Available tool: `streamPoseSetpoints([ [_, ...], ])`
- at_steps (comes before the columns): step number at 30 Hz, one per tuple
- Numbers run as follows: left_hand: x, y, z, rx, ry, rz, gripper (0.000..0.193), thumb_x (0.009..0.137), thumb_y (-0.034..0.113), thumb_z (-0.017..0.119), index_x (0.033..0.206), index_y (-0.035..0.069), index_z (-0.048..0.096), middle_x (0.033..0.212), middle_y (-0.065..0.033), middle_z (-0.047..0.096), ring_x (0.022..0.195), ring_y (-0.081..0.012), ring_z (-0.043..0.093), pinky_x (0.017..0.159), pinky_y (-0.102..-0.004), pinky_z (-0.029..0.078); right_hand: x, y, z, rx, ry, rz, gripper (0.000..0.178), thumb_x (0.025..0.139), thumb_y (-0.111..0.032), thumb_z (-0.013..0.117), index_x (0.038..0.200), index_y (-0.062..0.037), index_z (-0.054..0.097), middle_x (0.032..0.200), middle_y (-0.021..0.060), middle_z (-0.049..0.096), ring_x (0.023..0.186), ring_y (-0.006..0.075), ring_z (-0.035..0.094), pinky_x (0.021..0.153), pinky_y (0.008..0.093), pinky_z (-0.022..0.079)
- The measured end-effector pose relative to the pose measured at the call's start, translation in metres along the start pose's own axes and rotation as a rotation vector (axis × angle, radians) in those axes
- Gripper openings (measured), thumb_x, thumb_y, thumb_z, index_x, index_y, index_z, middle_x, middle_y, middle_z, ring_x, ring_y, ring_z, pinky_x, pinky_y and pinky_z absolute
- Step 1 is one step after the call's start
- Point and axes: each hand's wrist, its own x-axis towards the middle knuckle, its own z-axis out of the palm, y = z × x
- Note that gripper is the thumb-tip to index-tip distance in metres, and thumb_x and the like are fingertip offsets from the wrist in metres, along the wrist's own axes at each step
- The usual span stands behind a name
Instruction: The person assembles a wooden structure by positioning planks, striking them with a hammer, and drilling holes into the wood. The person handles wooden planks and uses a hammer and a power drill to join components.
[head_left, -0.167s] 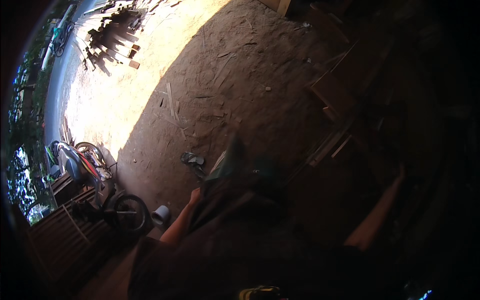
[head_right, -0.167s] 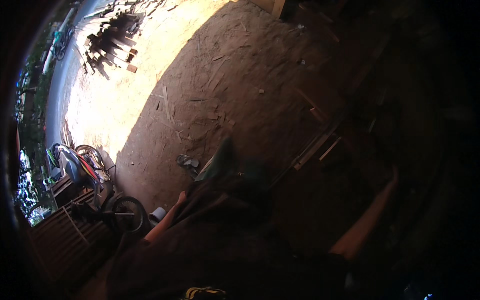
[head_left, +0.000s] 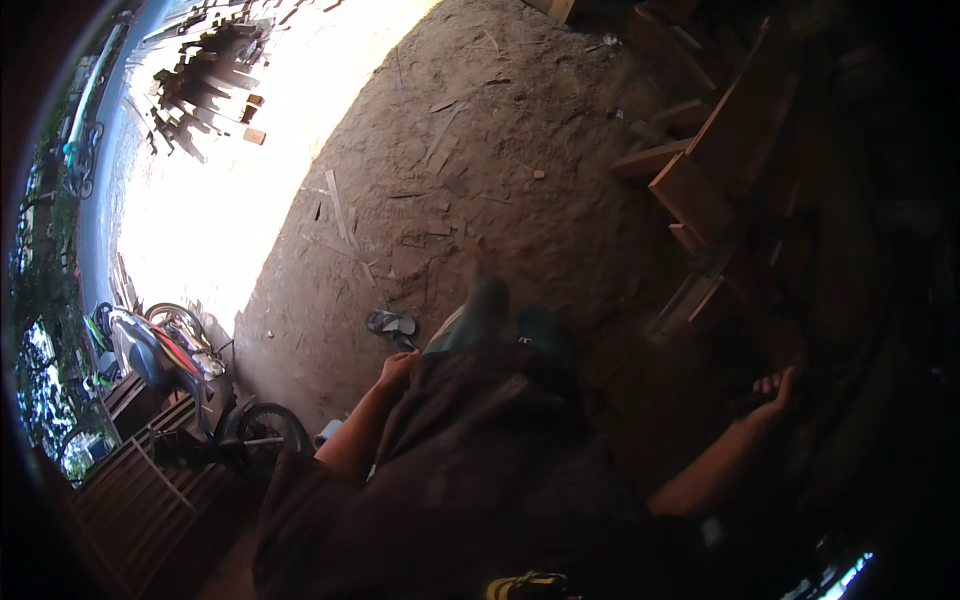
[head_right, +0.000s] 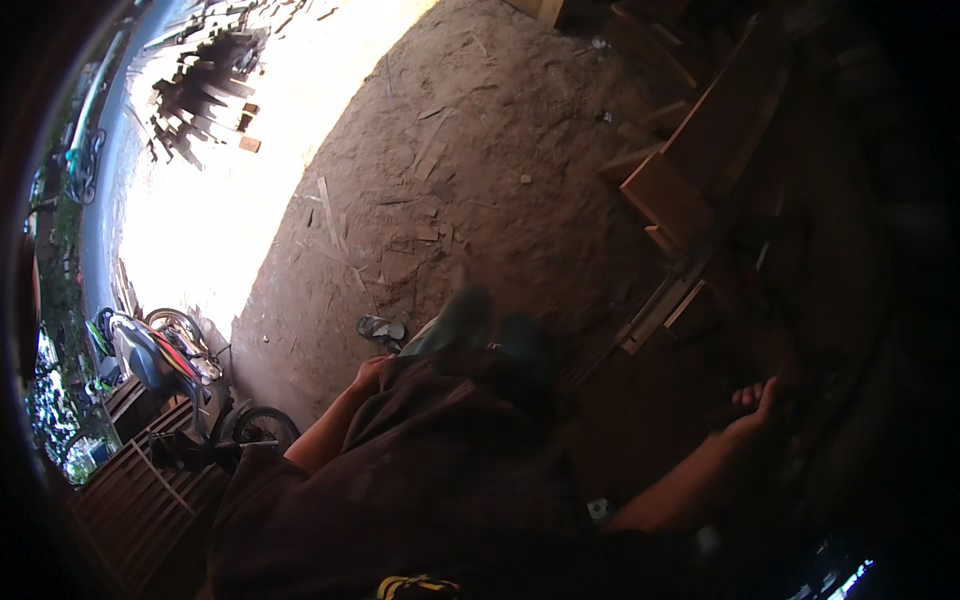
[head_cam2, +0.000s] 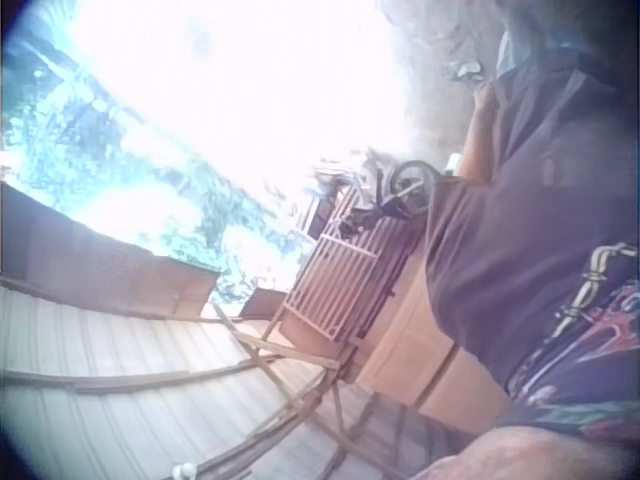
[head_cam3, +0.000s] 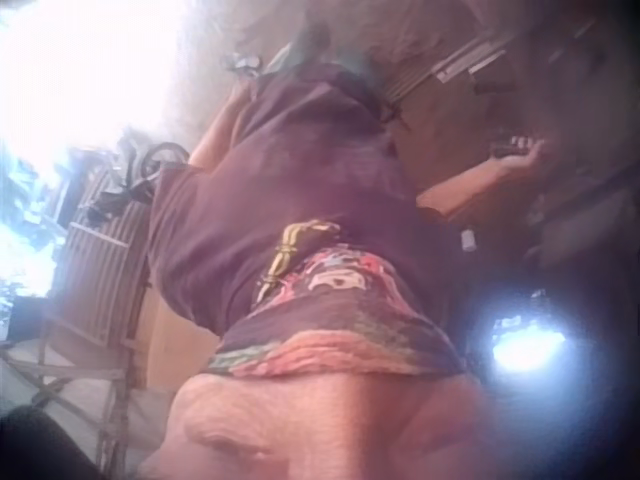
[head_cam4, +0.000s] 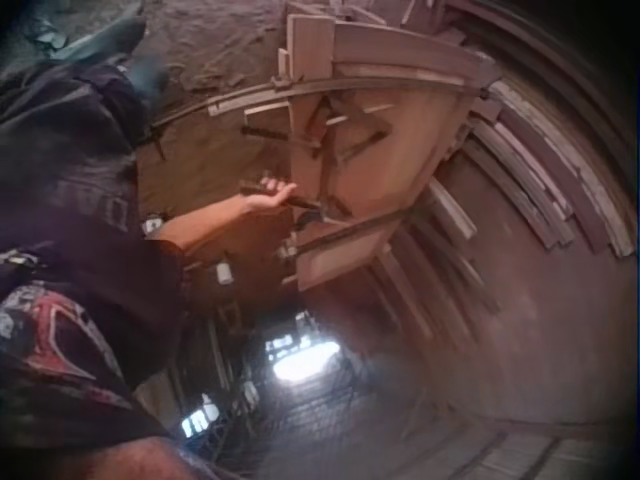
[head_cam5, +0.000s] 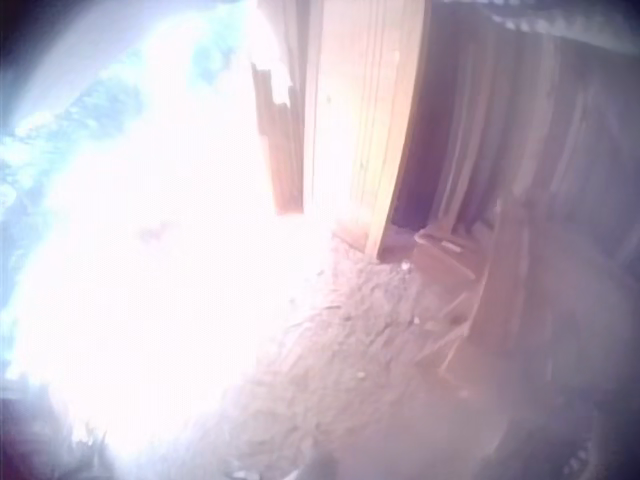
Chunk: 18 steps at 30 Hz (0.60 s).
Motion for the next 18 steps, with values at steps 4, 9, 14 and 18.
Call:
streamPoseSetpoints([
  [4,0.026,0.137,-0.029,-0.043,-0.035,0.094,0.043,0.107,0.043,0.074,0.125,0.004,0.072,0.11,-0.0088,0.075,0.096,-0.0216,0.074,0.079,-0.0365,0.059,-0.116,-0.006,0.101,-0.077,0.069,0.133,0.034,0.106,-0.04,0.079,0.12,-0.0116,0.067,0.081,-0.0056,0.047,0.069,0.0083,0.048,0.069,0.0312,0.048],
  [9,0.04,0.297,-0.041,-0.09,-0.026,0.372,0.042,0.109,0.041,0.07,0.129,0.004,0.071,0.118,-0.0102,0.075,0.108,-0.0233,0.074,0.092,-0.0419,0.059,-0.193,0.017,0.198,-0.194,-0.093,0.245,0.034,0.11,-0.039,0.073,0.115,-0.006,0.064,0.076,-0.0041,0.044,0.058,0.0092,0.047,0.056,0.0309,0.048],
  [14,0.062,0.348,-0.045,-0.055,-0.035,0.427,0.041,0.11,0.041,0.069,0.129,0.004,0.071,0.119,-0.0107,0.075,0.107,-0.0243,0.075,0.092,-0.0424,0.06,-0.209,0.055,0.295,-0.473,-0.475,0.288,0.034,0.108,-0.033,0.076,0.116,-0.0024,0.066,0.083,0.0012,0.057,0.063,0.009,0.053,0.057,0.0295,0.048],
  [18,0.087,0.318,-0.041,0.05,-0.028,0.215,0.05,0.109,0.045,0.069,0.134,0.002,0.069,0.12,-0.012,0.074,0.11,-0.0251,0.074,0.094,-0.0433,0.059,-0.194,0.112,0.357,-0.701,-0.723,0.428,0.036,0.106,-0.032,0.078,0.117,0.0008,0.069,0.095,0.0061,0.068,0.07,0.0122,0.061,0.064,0.0325,0.053],
])
